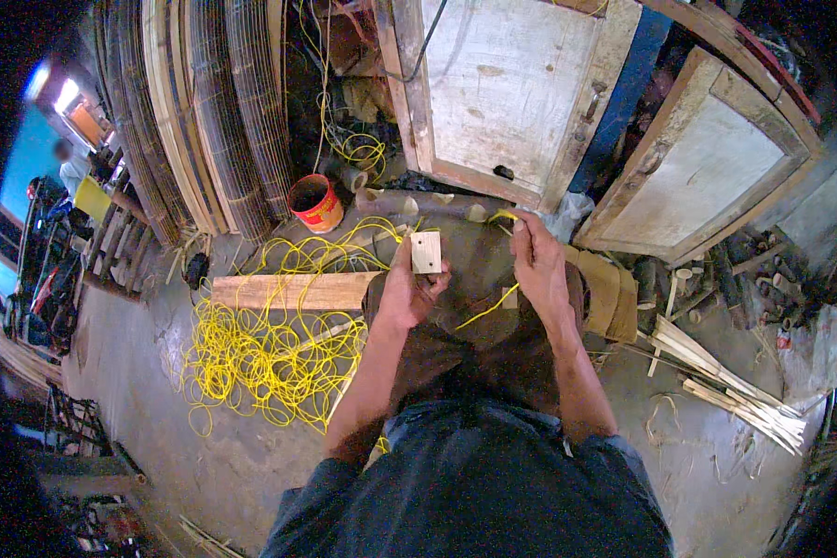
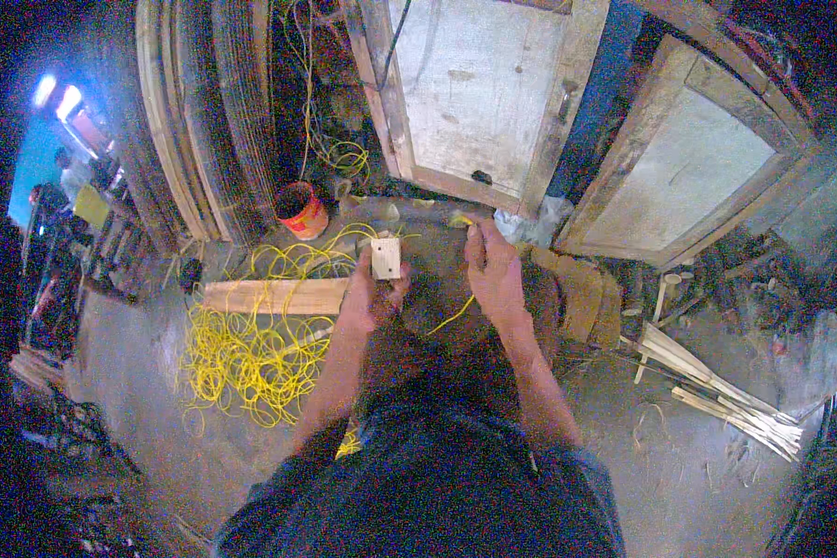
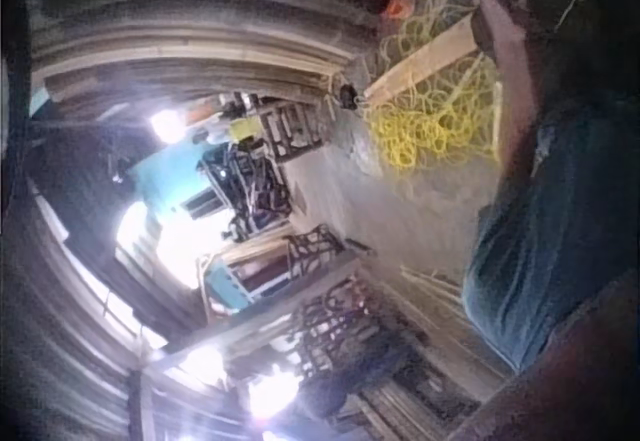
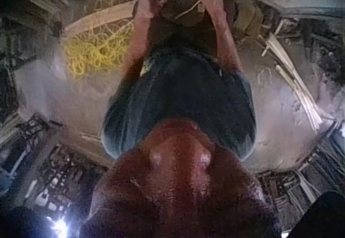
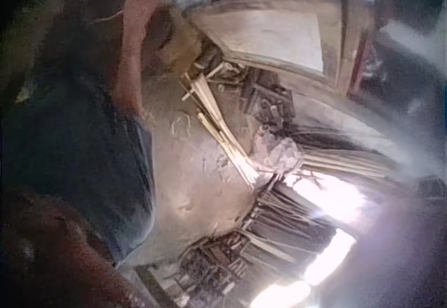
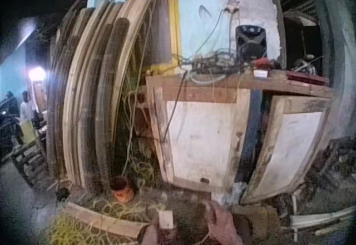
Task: The person sits on the floor and ties yellow cords to small wooden blocks. They pick up a block, thread the cord through holes, and tie knots, repeating this process for several blocks.
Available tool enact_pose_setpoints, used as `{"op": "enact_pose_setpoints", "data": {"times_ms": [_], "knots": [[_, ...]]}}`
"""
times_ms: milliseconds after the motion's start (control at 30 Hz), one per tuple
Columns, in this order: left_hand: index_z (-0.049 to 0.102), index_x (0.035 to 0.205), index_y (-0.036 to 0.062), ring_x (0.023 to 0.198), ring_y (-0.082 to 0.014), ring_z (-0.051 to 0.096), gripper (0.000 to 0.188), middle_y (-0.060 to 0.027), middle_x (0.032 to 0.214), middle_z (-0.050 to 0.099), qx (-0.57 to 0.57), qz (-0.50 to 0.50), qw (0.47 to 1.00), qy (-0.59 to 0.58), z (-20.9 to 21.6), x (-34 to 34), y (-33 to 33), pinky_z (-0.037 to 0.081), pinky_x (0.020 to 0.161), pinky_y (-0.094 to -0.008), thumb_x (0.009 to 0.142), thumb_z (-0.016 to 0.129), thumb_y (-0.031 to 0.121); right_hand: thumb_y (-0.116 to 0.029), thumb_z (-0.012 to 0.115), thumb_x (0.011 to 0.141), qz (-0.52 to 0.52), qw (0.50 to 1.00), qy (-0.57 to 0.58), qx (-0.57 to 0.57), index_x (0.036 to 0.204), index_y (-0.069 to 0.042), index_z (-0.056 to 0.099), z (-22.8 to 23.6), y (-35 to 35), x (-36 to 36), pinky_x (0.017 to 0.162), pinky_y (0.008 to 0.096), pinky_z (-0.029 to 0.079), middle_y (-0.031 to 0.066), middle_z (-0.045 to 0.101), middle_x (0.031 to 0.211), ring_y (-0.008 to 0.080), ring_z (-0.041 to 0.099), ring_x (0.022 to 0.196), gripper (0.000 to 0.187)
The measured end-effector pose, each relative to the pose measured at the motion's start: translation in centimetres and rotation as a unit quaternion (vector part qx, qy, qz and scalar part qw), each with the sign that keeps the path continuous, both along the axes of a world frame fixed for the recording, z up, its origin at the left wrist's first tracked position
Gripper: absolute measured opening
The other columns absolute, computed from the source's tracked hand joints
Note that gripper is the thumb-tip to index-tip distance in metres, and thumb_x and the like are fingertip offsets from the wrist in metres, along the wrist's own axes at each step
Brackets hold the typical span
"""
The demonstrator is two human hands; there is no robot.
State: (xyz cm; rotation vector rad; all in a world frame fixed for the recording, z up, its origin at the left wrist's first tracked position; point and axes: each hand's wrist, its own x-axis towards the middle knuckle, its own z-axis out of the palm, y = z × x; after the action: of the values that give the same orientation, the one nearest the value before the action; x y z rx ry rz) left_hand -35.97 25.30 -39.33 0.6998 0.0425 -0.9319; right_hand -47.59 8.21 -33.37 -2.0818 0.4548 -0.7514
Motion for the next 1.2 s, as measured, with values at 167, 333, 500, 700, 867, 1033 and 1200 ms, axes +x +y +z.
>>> {"op": "enact_pose_setpoints", "data": {"times_ms": [167, 333, 500, 700, 867, 1033, 1200], "knots": [[0.057, 0.113, 0.0093, 0.071, -0.0150, 0.055, 0.048, -0.0052, 0.082, 0.061, -0.016, -0.020, 0.999, -0.044, 2.5, -0.1, -1.4, 0.046, 0.062, -0.0268, 0.097, 0.035, 0.050, -0.016, 0.053, 0.093, 0.018, 0.998, -0.054, -0.007, 0.106, -0.002, 0.062, 1.6, 0.7, -2.0, 0.066, 0.0311, 0.045, 0.0097, 0.061, 0.082, 0.0178, 0.056, 0.072, 0.021], [0.055, 0.116, 0.0092, 0.072, -0.0140, 0.058, 0.050, -0.0049, 0.084, 0.064, -0.013, -0.013, 0.976, -0.216, 10.1, 2.7, -3.6, 0.048, 0.068, -0.0282, 0.097, 0.034, 0.050, -0.013, 0.061, 0.086, 0.012, 0.991, -0.132, -0.032, 0.098, -0.003, 0.065, 6.5, 1.4, -1.2, 0.074, 0.0365, 0.049, 0.0146, 0.066, 0.093, 0.0290, 0.064, 0.081, 0.016], [0.054, 0.117, 0.0082, 0.078, -0.0157, 0.059, 0.049, -0.0061, 0.088, 0.063, -0.046, -0.011, 0.962, -0.268, 13.0, 1.8, -4.0, 0.048, 0.069, -0.0307, 0.098, 0.033, 0.048, -0.010, 0.064, 0.086, 0.005, 0.985, -0.167, -0.044, 0.097, 0.000, 0.064, 8.0, 2.7, -1.3, 0.065, 0.0253, 0.045, 0.0093, 0.064, 0.087, 0.0127, 0.056, 0.073, 0.015], [0.053, 0.115, 0.0079, 0.080, -0.0186, 0.057, 0.046, -0.0059, 0.094, 0.061, -0.050, 0.014, 0.979, -0.197, 12.2, 0.0, -4.6, 0.047, 0.073, -0.0352, 0.098, 0.034, 0.047, -0.015, 0.063, 0.085, -0.032, 0.987, -0.151, -0.035, 0.097, -0.007, 0.063, 6.1, 3.1, -1.3, 0.069, 0.0354, 0.049, 0.0118, 0.064, 0.088, 0.0263, 0.063, 0.076, 0.014], [0.052, 0.114, 0.0091, 0.079, -0.0176, 0.055, 0.044, -0.0040, 0.096, 0.060, -0.043, 0.002, 0.966, -0.254, 15.3, 1.2, -5.6, 0.045, 0.073, -0.0338, 0.099, 0.033, 0.046, -0.016, 0.064, 0.085, -0.042, 0.987, -0.155, -0.012, 0.095, -0.006, 0.062, 8.6, 2.8, -0.1, 0.069, 0.0349, 0.049, 0.0113, 0.064, 0.087, 0.0250, 0.063, 0.075, 0.014], [0.053, 0.110, 0.0095, 0.075, -0.0160, 0.056, 0.042, -0.0039, 0.092, 0.061, -0.059, -0.004, 0.964, -0.259, 15.2, 0.1, -6.1, 0.043, 0.071, -0.0316, 0.100, 0.032, 0.044, -0.017, 0.063, 0.085, -0.028, 0.984, -0.176, -0.009, 0.095, -0.006, 0.061, 7.8, 2.3, 0.3, 0.068, 0.0353, 0.049, 0.0116, 0.064, 0.086, 0.0254, 0.063, 0.074, 0.015], [0.054, 0.109, 0.0092, 0.074, -0.0157, 0.056, 0.043, -0.0043, 0.091, 0.062, -0.037, -0.018, 0.972, -0.230, 13.9, -0.7, -6.3, 0.043, 0.069, -0.0307, 0.100, 0.031, 0.044, -0.018, 0.062, 0.087, -0.061, 0.984, -0.166, -0.035, 0.095, -0.006, 0.060, 6.3, 1.9, -0.1, 0.068, 0.0366, 0.049, 0.0127, 0.065, 0.088, 0.0289, 0.064, 0.076, 0.015]]}}
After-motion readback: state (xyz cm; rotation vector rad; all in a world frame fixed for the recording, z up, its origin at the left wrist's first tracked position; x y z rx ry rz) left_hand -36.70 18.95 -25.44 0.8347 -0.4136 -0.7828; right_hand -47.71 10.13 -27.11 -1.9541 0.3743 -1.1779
